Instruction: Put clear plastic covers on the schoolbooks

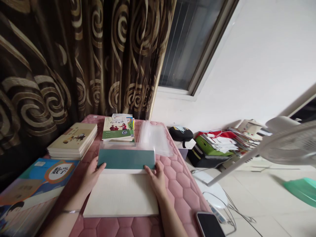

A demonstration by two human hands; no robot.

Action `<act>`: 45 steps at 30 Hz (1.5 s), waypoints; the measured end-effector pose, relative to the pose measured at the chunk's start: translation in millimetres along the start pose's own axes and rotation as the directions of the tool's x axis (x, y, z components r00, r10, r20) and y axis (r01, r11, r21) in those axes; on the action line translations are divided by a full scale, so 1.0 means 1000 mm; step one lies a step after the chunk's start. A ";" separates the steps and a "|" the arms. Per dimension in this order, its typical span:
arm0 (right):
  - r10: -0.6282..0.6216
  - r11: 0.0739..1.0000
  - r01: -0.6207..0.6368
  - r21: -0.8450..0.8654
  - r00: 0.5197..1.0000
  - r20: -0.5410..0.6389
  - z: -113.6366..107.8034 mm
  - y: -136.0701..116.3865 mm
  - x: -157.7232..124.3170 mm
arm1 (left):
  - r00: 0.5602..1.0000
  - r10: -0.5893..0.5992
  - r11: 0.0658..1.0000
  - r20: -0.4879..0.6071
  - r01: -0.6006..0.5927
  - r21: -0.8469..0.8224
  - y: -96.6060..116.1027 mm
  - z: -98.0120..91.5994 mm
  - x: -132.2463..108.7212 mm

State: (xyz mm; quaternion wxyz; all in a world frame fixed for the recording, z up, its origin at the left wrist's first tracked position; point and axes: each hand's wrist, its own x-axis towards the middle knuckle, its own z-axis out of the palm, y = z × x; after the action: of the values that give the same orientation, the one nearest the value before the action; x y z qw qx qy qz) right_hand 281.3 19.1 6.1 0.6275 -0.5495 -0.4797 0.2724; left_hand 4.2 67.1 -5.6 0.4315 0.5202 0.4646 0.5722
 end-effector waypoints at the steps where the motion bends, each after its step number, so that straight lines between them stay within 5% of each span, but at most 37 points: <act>1: -0.001 1.000 0.001 0.006 1.000 0.001 0.000 0.000 0.000 | 1.000 -0.001 1.000 -0.002 0.001 0.003 -0.001 0.000 0.000; 19: 0.038 0.997 -0.040 0.065 0.999 0.036 -0.001 0.001 0.000 | 0.999 -0.054 0.995 -0.005 0.054 0.087 0.003 -0.003 -0.001; 45: 0.044 0.997 -0.046 0.056 0.998 0.035 -0.002 0.005 0.001 | 0.999 -0.043 0.993 0.026 0.045 -0.105 0.002 -0.001 0.001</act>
State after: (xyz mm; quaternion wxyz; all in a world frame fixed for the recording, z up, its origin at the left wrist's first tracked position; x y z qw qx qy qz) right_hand 284.6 20.1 1.6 0.6285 -0.5374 -0.4697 0.3092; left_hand 3.4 67.8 -3.2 0.4763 0.4931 0.4400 0.5799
